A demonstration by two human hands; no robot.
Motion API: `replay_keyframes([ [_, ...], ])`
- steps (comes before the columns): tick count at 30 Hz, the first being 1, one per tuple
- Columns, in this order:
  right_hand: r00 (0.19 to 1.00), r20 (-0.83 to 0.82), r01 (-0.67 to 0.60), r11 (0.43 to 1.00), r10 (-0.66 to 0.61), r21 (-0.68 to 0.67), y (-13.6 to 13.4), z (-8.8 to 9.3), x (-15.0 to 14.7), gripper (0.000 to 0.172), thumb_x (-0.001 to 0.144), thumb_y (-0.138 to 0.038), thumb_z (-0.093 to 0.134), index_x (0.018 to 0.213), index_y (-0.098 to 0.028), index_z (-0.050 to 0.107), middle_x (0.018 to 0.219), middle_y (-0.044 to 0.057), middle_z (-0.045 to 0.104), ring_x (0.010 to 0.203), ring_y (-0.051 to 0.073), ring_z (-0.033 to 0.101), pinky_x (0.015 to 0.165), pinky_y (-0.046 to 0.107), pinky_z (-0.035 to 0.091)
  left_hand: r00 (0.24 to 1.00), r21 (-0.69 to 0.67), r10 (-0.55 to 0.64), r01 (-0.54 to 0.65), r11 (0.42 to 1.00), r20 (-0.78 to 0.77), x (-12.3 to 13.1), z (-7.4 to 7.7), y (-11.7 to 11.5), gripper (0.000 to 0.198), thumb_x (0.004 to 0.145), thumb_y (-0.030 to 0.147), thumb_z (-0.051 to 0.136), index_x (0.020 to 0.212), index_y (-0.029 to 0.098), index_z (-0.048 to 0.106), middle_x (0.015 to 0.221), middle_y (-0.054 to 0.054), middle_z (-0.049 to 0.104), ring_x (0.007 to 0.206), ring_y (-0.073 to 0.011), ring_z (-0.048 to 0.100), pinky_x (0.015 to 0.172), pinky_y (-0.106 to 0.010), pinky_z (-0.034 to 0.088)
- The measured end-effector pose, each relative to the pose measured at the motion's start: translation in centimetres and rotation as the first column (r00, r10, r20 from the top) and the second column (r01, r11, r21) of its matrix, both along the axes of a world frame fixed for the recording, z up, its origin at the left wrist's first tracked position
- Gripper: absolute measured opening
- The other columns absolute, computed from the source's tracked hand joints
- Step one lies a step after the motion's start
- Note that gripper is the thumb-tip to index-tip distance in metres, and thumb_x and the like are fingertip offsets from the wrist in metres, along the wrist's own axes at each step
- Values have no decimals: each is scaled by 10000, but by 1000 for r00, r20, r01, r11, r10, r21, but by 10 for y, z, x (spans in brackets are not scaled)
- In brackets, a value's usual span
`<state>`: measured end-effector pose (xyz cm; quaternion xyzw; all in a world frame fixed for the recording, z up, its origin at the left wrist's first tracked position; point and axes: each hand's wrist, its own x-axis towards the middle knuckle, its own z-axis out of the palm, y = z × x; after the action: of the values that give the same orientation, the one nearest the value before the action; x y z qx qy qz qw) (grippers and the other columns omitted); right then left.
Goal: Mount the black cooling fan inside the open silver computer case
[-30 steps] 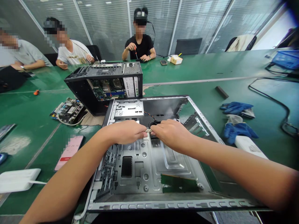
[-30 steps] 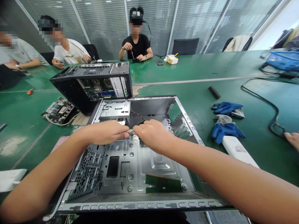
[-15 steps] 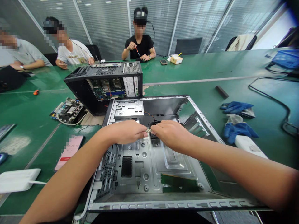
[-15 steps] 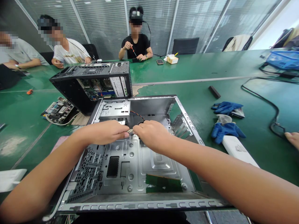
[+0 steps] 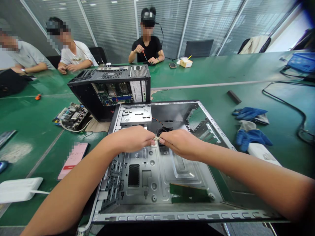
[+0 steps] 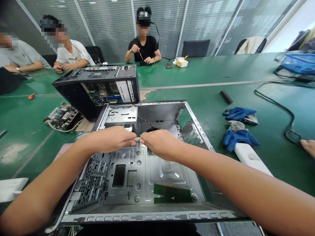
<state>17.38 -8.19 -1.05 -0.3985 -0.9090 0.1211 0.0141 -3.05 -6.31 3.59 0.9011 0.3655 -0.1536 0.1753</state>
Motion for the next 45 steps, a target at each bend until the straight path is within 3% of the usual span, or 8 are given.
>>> replay_keyframes([
  [16,1000,-6,-16,949,19,314,1,-10,0,273,984,-237,416,766,-179,570,690,23,646,617,143,463,615,305,234,1000,-9,-6,6,1000,5,1,2,-1,424,988,412,268,907,168,606,778,-66,640,607,-164,508,579,-296,334],
  [25,998,-57,19,856,13,516,-3,-14,0,250,966,-190,433,783,-182,602,731,38,611,694,173,414,655,315,208,1000,0,-3,3,1000,1,4,5,-1,401,990,387,274,854,166,580,725,-45,602,577,-146,473,574,-291,318],
  [31,998,-60,37,831,-5,555,-2,-16,0,271,972,-192,405,791,-179,606,761,55,559,710,188,373,667,315,214,1000,-9,-3,3,1000,17,4,6,-1,395,989,379,276,822,166,563,697,-35,587,558,-136,459,568,-288,314],
  [36,997,-71,38,842,0,538,-1,-17,0,279,970,-178,390,790,-176,602,725,49,539,693,182,340,667,323,206,1000,-10,1,-1,1000,31,3,6,0,413,990,401,266,828,170,568,735,-44,609,587,-148,480,584,-292,322],
  [45,998,-68,41,822,-3,568,-1,-16,1,322,986,-216,374,762,-182,603,701,46,558,669,172,354,648,329,189,999,-22,3,-2,1000,54,2,6,0,396,985,398,276,807,173,549,708,-32,574,584,-139,459,580,-290,322],
])
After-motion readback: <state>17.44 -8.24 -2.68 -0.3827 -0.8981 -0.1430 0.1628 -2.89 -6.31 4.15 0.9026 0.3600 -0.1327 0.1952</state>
